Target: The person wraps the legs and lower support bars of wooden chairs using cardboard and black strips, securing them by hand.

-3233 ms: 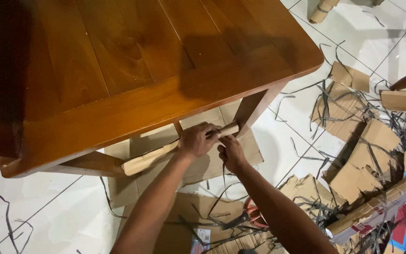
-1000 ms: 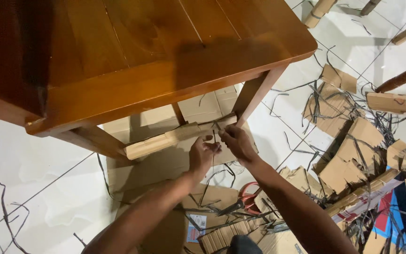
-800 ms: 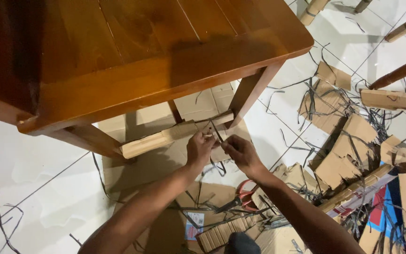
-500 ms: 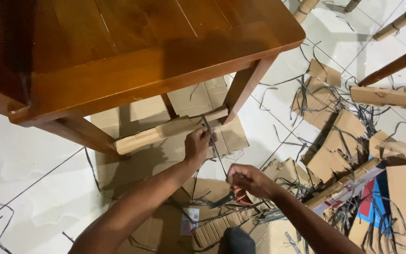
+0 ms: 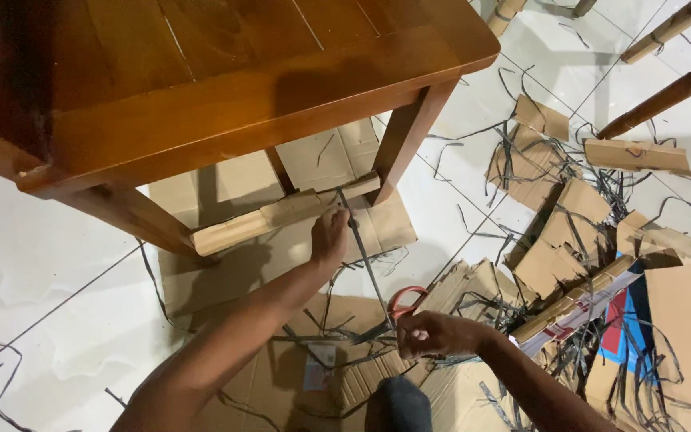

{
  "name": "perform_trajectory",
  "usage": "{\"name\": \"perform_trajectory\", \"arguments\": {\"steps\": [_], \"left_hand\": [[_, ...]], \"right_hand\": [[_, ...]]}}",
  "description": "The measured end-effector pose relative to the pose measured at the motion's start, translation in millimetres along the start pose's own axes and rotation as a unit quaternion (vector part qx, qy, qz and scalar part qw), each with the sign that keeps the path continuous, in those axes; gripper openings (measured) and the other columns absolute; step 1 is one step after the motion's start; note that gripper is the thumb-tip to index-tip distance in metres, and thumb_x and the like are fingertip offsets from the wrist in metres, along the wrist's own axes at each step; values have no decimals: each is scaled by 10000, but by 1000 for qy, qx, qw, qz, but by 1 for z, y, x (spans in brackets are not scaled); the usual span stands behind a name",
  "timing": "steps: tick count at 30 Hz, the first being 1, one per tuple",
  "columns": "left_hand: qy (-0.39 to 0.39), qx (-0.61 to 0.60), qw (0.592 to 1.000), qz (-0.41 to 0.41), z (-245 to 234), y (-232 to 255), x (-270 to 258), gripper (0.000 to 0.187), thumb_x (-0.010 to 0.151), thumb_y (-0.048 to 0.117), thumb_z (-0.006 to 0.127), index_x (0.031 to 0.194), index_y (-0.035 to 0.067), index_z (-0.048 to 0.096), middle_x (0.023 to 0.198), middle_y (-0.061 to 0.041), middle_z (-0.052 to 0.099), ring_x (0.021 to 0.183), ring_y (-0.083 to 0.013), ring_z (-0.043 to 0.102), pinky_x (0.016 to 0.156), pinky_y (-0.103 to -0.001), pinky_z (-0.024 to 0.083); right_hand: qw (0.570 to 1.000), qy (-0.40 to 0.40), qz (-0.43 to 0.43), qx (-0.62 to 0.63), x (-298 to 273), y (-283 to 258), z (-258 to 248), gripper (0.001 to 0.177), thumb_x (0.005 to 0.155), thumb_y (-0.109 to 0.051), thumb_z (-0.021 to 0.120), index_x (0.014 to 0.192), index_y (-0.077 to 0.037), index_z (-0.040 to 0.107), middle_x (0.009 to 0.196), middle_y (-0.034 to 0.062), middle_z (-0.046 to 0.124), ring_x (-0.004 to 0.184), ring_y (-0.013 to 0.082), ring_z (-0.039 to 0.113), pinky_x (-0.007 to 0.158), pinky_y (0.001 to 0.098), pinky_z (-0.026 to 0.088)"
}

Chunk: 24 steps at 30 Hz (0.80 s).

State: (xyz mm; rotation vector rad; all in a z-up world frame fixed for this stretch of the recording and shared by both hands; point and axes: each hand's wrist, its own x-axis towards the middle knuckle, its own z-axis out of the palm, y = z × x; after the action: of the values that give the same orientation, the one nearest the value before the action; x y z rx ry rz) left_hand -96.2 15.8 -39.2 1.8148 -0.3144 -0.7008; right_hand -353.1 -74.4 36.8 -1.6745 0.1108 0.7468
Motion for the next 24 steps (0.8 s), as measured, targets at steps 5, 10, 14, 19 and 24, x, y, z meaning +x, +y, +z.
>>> {"name": "perform_trajectory", "arguments": {"steps": [5, 10, 14, 19, 24], "left_hand": [[6, 61, 998, 2, -5, 2, 11, 350, 929, 412, 557, 777, 99, 595, 749, -81, 628, 722, -252, 575, 662, -407, 401], [-1, 116, 993, 25, -3, -14, 27, 401, 937, 436, 528, 864, 76, 687, 827, -132, 715, 740, -321, 637, 660, -451, 418], [-1, 88, 994, 60, -2, -14, 18, 303, 966, 383, 567, 883, 151, 743, 838, -99, 763, 917, -360, 734, 873, -460, 529], [3, 73, 995, 72, 6, -28, 22, 327, 1025, 361, 539, 1020, 96, 729, 943, -176, 750, 1008, -446, 697, 913, -560, 513], [31, 101, 994, 36, -4, 5, 2, 258, 962, 289, 661, 1127, 93, 696, 1048, -189, 767, 1090, -423, 706, 949, -568, 547]], "right_hand": [[994, -58, 1, -98, 9, -10, -4, 44, 979, -228, 707, 967, -196, 734, 952, -26, 656, 814, 109, 595, 798, 293, 490], [970, -98, 86, -205, 25, -32, -11, 66, 944, -287, 719, 966, -241, 759, 936, -50, 745, 832, 87, 662, 762, 287, 507], [954, 72, 141, -255, 46, -49, -50, 432, 956, -346, 621, 1172, 16, 717, 1105, 313, 726, 1048, 515, 679, 924, 564, 523], [904, 405, 16, -138, 124, -61, -97, 279, 926, -411, 715, 1130, -233, 783, 1048, 77, 795, 1053, 358, 733, 909, 480, 572], [860, 472, 113, -159, 202, -51, -126, 428, 878, -607, 671, 1108, -263, 781, 1034, 79, 775, 1058, 328, 724, 911, 476, 576]]}}
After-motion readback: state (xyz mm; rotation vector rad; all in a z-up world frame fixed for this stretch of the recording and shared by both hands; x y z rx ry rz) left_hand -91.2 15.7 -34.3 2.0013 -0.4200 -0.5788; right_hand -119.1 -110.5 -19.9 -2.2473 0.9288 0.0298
